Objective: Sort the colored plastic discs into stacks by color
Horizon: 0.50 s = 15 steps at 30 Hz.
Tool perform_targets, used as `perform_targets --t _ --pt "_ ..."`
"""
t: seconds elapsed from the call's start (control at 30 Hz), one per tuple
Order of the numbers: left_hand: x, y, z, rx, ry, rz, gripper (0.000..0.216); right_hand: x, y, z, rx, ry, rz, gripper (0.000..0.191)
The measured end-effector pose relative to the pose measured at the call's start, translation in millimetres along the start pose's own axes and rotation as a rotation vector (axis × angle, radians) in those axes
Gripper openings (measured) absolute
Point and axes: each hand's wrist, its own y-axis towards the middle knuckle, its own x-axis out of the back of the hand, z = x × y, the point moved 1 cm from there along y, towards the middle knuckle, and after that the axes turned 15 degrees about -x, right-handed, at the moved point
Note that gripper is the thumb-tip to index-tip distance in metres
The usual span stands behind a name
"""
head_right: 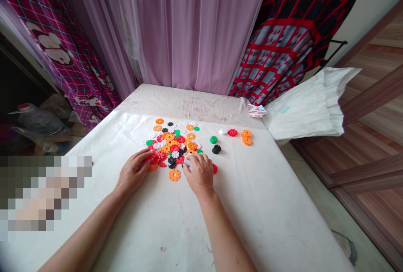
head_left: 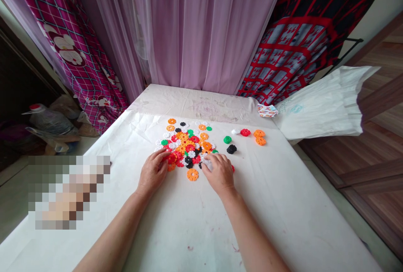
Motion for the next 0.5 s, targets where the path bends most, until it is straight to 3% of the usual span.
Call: perform_targets --t 0.27,0.5 --pt "-1.1 -0.8 1.5 -0.007 -0.001 0.011 0.030 16.4 -24.2 -17.8 -0.008 -0.063 0.077 0.002" --pt "-1.6 -0.8 2.8 -0.010 0.000 0.010 0.031 17.7 0.0 -28.1 -0.089 -0.118 0.006 0.012"
